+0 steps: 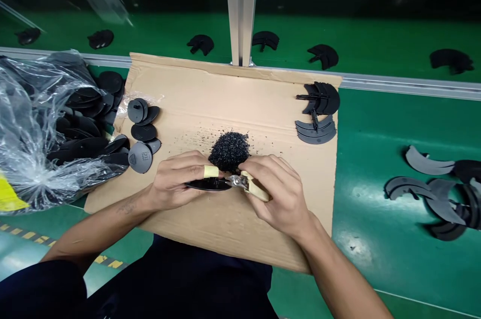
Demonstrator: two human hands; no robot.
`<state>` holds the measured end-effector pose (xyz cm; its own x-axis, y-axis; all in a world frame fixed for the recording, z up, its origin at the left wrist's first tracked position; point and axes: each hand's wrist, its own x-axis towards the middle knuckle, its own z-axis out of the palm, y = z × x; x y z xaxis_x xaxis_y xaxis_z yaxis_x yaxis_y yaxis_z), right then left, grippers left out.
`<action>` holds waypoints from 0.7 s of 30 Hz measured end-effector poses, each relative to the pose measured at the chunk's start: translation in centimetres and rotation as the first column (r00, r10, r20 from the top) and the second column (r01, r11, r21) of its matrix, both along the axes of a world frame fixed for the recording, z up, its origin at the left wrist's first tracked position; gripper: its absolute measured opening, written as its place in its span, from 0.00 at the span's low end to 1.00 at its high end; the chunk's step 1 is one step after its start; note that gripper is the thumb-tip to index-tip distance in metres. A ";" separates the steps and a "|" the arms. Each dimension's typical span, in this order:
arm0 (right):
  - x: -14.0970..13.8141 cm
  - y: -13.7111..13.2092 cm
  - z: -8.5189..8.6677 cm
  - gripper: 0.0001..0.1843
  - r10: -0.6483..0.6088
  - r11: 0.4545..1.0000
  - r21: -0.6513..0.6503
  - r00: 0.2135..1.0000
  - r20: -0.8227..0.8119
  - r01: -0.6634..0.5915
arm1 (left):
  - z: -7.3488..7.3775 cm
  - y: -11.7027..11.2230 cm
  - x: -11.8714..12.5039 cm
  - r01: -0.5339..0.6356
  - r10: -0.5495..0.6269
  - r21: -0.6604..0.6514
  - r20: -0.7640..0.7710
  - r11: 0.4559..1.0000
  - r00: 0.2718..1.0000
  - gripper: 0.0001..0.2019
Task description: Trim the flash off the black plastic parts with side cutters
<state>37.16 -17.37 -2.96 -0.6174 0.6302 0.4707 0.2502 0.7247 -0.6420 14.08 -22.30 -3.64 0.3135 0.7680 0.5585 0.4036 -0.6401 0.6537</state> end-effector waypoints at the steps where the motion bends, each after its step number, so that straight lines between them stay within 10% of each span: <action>1: 0.0 0.1 -0.1 0.15 0.005 0.999 0.053 0.999 0.043 -0.007 | 0.0 0.0 0.0 0.002 -0.002 -0.004 0.012 1.000 1.000 0.07; 21: 0.7 0.1 -0.2 0.08 -0.107 0.942 0.336 0.954 0.280 0.008 | -0.4 0.1 0.4 0.065 -0.063 -0.042 0.061 0.997 0.996 0.09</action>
<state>37.82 -17.28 -3.14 -0.7254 0.5102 0.4620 0.4367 0.8600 -0.2641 14.45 -22.25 -4.06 0.3300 0.7714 0.5441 0.3222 -0.6339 0.7032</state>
